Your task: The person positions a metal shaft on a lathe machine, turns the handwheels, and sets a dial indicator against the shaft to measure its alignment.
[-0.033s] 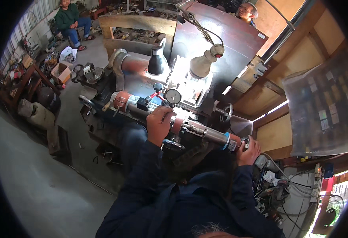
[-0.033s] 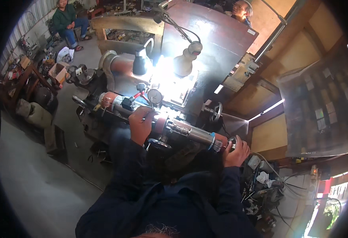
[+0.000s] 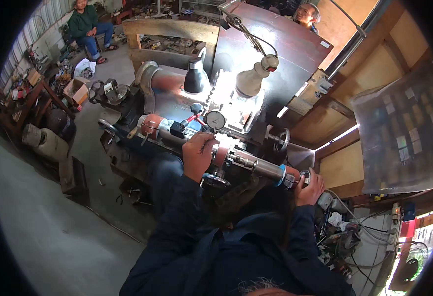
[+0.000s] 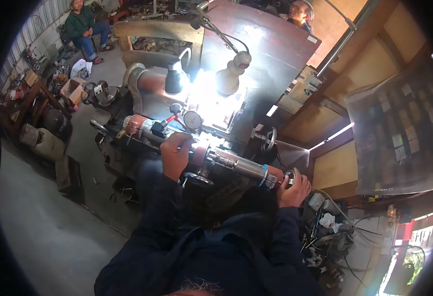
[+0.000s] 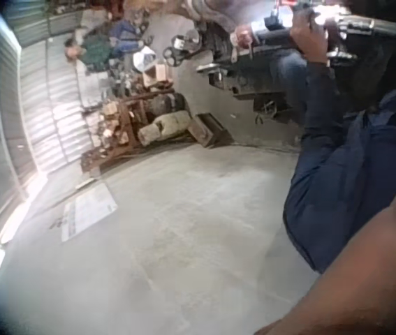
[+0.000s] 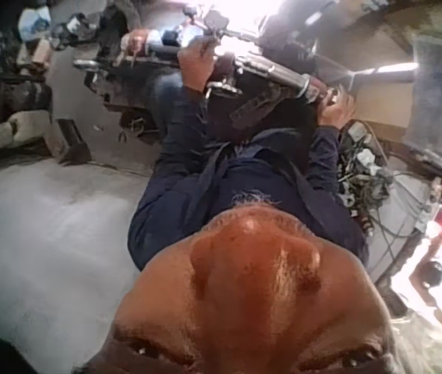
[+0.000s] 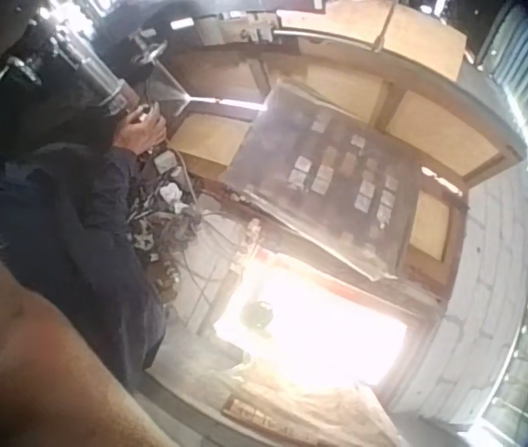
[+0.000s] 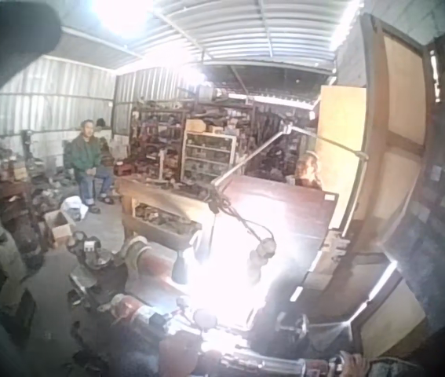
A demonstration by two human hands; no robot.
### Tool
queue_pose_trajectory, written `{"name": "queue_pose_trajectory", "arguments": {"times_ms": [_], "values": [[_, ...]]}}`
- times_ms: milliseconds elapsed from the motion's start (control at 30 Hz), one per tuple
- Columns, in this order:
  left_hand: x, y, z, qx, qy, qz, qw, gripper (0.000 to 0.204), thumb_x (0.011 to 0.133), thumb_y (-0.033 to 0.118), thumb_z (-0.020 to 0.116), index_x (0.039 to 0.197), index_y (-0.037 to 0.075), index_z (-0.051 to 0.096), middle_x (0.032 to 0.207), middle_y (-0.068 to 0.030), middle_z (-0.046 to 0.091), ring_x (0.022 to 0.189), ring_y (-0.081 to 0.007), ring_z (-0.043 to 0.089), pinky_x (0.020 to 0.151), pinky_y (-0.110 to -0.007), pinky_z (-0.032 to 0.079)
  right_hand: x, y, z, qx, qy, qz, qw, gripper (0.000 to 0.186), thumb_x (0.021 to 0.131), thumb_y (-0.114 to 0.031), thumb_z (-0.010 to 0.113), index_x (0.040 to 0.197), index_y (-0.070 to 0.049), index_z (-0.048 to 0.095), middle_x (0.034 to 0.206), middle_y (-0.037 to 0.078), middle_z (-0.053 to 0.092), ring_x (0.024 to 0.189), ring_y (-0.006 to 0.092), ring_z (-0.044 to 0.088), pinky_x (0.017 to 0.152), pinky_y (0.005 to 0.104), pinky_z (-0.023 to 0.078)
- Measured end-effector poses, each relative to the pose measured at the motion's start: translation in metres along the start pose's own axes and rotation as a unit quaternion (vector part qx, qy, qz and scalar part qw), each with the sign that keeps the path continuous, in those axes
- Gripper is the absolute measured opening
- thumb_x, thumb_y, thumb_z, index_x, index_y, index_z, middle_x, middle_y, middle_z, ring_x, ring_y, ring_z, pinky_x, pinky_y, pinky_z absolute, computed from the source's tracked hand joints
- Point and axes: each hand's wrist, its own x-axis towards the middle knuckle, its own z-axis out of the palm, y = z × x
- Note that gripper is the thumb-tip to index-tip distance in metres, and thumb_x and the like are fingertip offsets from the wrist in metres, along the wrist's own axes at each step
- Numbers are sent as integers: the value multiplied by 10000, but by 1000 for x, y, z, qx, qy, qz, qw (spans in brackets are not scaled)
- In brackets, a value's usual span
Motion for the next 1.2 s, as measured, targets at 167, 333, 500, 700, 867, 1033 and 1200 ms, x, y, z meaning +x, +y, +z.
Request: {"name": "queue_pose_trajectory", "arguments": {"times_ms": [167,333,500,700,867,1033,1200], "values": [[-1,-2,1,6,-22,46,999,105,861,-38,633,953,6,659,863,-146,706,771,-302,706,689,-359,549,7,3,-8,-22,-46,-13,999,407,840,-274,681,1187,-64,657,1045,155,653,1007,369,615,923,477,453],[-3,3,2,-44,-41,1,998,93,896,-30,597,968,-5,651,893,-147,706,831,-293,711,729,-357,549,42,15,-14,49,-190,72,978,458,887,-425,662,1167,-64,687,1005,181,722,945,378,683,821,462,522],[-3,5,4,-13,41,22,999,229,788,73,794,954,2,652,899,-139,692,809,-280,689,710,-363,531,52,13,-4,7,-233,121,965,403,906,-453,636,1097,-111,731,995,150,742,959,359,700,832,449,543],[-3,-1,5,-5,28,-20,999,155,750,37,803,838,4,679,807,-139,699,737,-288,692,653,-358,526,45,12,-5,30,-209,121,970,338,911,-405,640,1049,-116,746,1003,139,742,958,348,704,830,440,543],[-2,-1,1,-44,-31,-19,998,79,829,-41,669,891,3,692,838,-150,713,779,-299,712,663,-341,538,48,12,-6,44,-219,116,968,336,916,-403,630,1028,-111,751,1000,140,742,955,344,704,827,434,542],[5,9,-2,-32,-31,37,998,79,832,-25,678,901,13,687,832,-135,696,767,-298,696,675,-344,535,47,10,-6,33,-213,118,969,335,912,-404,632,1025,-113,752,996,140,741,954,344,703,824,434,541],[0,14,1,-17,40,-3,999,95,818,24,734,902,17,688,831,-115,700,742,-260,689,676,-346,534,47,10,-7,31,-213,114,970,328,912,-405,630,1021,-120,752,983,137,741,945,345,703,813,436,541]]}}
